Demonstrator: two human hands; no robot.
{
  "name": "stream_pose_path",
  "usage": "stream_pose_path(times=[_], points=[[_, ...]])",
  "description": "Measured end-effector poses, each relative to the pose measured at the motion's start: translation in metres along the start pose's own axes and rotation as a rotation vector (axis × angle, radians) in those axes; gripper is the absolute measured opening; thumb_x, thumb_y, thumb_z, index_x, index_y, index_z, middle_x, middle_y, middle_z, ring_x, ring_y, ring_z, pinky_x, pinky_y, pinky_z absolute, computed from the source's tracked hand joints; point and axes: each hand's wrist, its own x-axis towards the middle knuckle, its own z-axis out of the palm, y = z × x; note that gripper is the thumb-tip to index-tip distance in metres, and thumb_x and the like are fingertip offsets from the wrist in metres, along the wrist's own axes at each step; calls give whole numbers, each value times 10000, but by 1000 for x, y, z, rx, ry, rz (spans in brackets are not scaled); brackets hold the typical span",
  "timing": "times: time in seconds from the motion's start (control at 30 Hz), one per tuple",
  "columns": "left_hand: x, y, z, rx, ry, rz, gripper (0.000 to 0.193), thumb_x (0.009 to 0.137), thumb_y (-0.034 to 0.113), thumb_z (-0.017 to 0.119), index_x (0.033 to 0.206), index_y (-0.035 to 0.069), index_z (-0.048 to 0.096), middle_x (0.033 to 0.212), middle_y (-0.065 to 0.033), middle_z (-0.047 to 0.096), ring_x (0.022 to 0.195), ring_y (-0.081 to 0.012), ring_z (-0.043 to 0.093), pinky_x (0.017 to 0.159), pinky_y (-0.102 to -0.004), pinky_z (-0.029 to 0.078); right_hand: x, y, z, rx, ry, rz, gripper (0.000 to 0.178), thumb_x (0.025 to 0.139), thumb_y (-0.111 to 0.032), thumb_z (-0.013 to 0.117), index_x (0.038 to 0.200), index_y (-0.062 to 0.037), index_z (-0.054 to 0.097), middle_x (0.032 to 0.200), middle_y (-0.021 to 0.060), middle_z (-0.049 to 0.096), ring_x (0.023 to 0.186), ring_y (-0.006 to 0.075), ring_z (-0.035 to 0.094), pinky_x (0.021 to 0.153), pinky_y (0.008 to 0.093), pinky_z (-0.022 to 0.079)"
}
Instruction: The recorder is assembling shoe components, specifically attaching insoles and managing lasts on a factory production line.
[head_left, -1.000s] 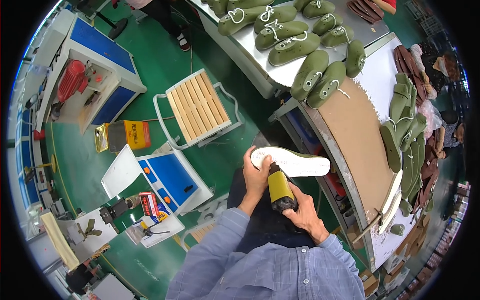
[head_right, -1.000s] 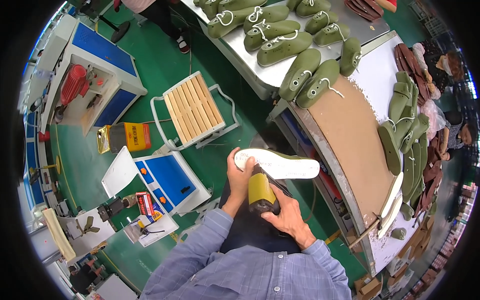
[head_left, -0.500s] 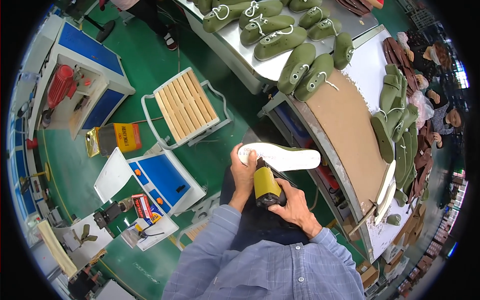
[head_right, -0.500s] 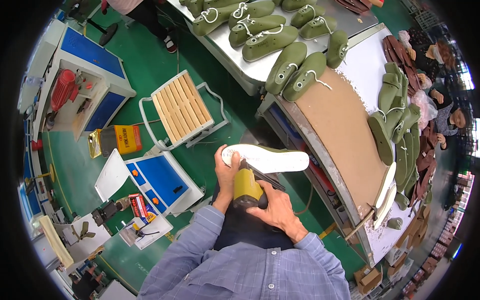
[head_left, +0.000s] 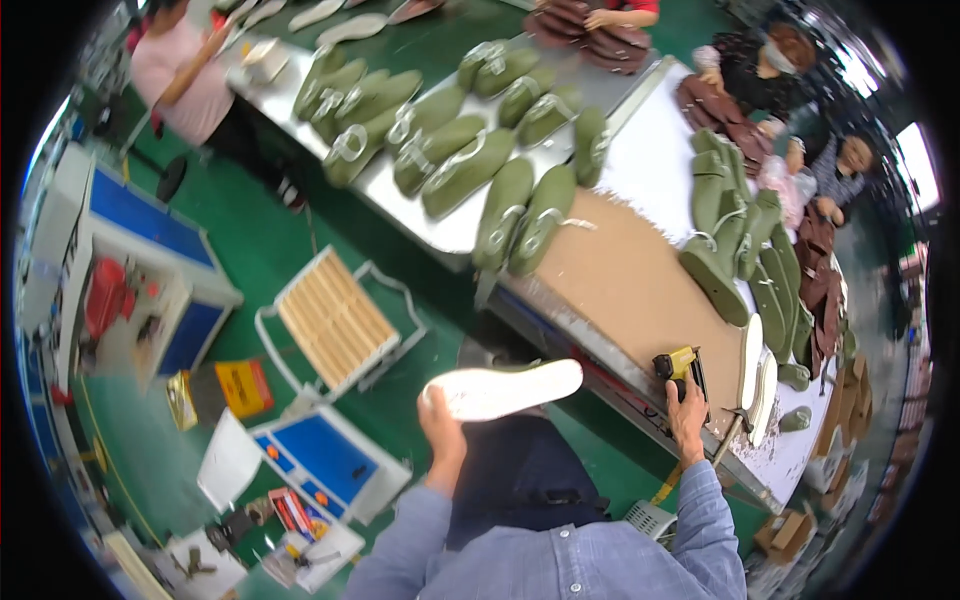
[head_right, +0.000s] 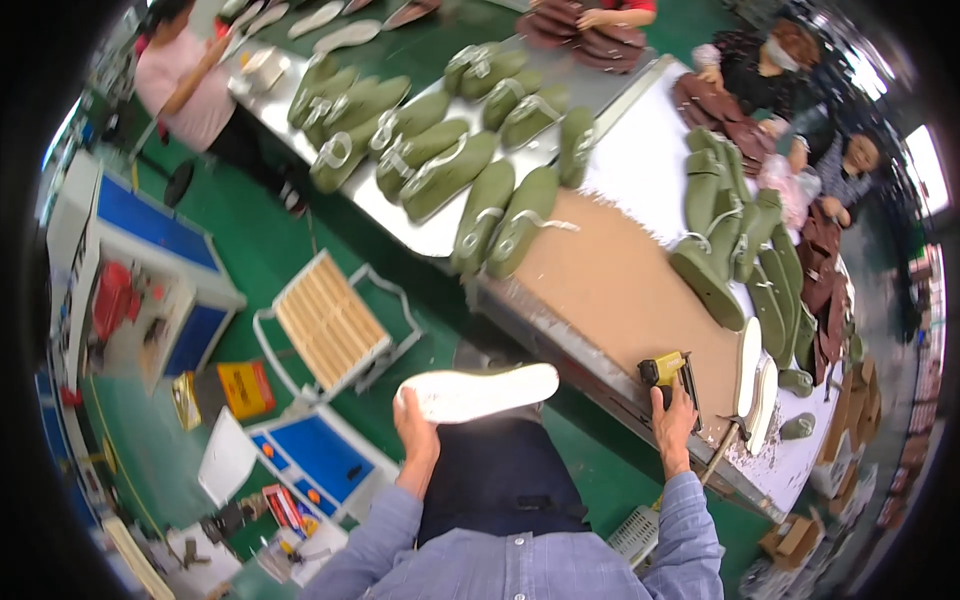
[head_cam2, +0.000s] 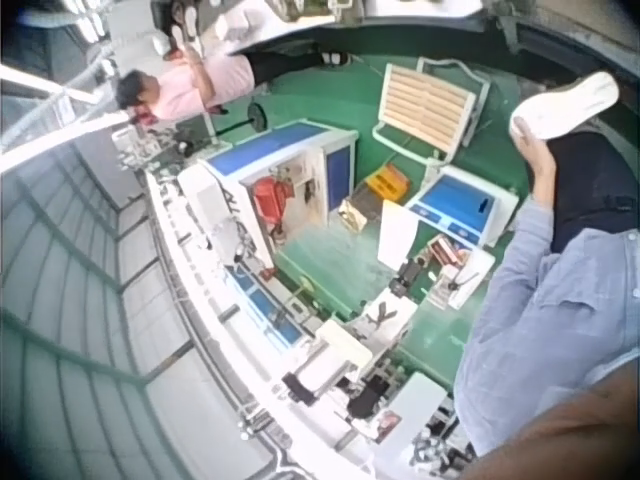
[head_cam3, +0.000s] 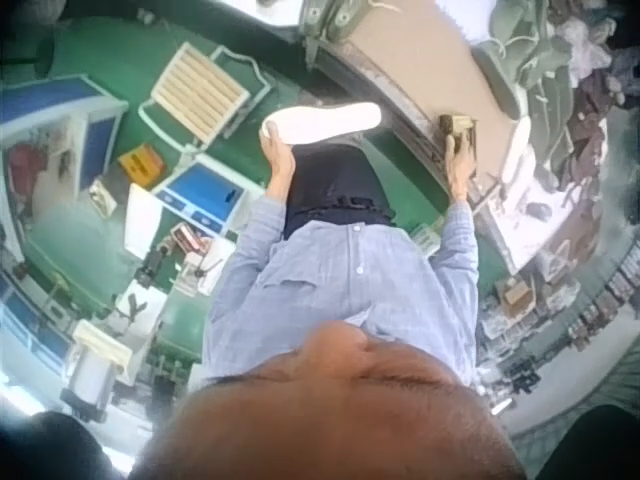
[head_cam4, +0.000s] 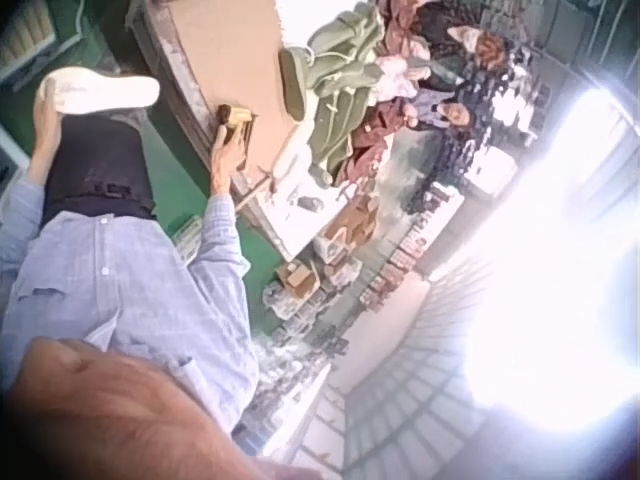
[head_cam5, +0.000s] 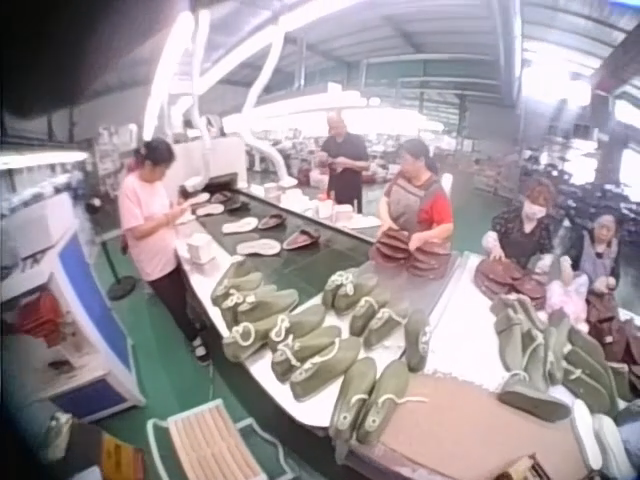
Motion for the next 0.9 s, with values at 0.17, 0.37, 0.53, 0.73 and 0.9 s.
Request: stream_pose_path(times=[0.17, 0.37, 0.53, 0.73, 0.9], points=[[-16, 64, 21, -13, -137, 42, 355, 1008, 284, 453, 1203, -9, 497, 1044, -130, 596, 966, -205, 618, 813, -331, 514, -19, -83, -23, 1317, -1015, 537, 716, 953, -586, 421, 1341, 12, 481, 1276, 196, 583, 1165, 350, 567, 878, 501, 509], [-12, 83, 113, 187, -597, 172, 389, 1025, 251, 392, 1323, 3, 424, 1074, -127, 604, 1028, -199, 588, 902, -332, 478, -27, -112, -58, 2441, -1520, 491, 775, 882, -526, 524, 1451, -33, 344, 1325, 295, 491, 1127, 499, 549, 810, 576, 538], [-30, 75, 187, 375, -912, 225, 647, 1010, 200, 467, 1516, 17, 108, 1457, -225, 348, 1230, -267, 508, 991, -346, 437, 21, -118, -91, 2235, -878, 428, 785, 817, -359, 620, 1450, -13, 311, 1305, 256, 507, 1128, 431, 563, 906, 536, 520], [-60, 35, 119, 487, -811, -1, 621, 951, 51, 537, 1472, -12, 205, 1322, -215, 505, 1115, -264, 603, 962, -344, 466, 185, -125, -23, 1752, -240, 229, 590, 864, -94, 621, 1397, -1, 386, 1263, 106, 554, 1118, 200, 566, 957, 349, 473], [-64, 27, 96, 669, -745, 29, 612, 966, 102, 539, 1477, 16, 214, 1295, -222, 517, 1054, -264, 627, 847, -333, 532, 287, -160, 48, 1169, -125, -22, 495, 866, -166, 640, 1304, 14, 499, 1153, 208, 620, 1069, 320, 595, 950, 419, 465]])
